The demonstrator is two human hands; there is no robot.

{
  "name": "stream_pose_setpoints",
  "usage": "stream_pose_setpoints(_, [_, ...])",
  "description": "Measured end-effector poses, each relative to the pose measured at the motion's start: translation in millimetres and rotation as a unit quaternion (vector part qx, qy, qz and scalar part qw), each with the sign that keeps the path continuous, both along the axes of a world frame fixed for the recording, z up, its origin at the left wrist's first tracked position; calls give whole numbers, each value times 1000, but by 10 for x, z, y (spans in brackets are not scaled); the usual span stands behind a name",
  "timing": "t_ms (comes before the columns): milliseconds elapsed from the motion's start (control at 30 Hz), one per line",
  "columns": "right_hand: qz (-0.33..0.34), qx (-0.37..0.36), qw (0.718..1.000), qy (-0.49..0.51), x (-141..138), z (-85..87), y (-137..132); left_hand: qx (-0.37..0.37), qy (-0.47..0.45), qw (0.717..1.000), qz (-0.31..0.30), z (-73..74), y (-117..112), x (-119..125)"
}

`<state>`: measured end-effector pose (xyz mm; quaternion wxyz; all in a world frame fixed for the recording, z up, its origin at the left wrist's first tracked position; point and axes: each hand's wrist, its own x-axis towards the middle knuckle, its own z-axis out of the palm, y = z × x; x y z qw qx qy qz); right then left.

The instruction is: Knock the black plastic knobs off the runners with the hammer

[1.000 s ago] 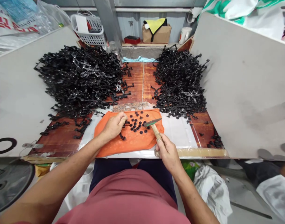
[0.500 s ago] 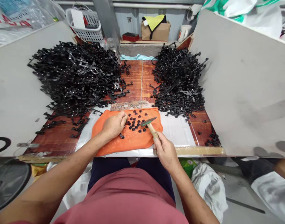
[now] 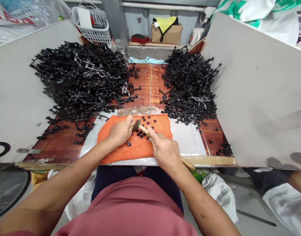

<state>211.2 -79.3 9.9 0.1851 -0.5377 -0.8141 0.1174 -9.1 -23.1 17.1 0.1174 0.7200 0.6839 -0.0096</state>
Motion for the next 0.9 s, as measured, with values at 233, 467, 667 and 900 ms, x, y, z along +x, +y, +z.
stream_pose_setpoints(233, [-11, -25, 998, -50, -51, 75, 19, -13, -3, 1000, 4, 13, 5, 17])
stream_pose_setpoints(467, [-2, -52, 991, -122, -127, 202, 92, -26, -7, 999, 22, 13, 13, -7])
stream_pose_setpoints(667, [5, -46, 997, -59, -146, 204, 107, -24, -25, 999, 12, -61, -5, -48])
stream_pose_setpoints(900, [-54, -86, 992, 79, 240, 119, -24, -3, -128, 986, -104, 135, 191, -403])
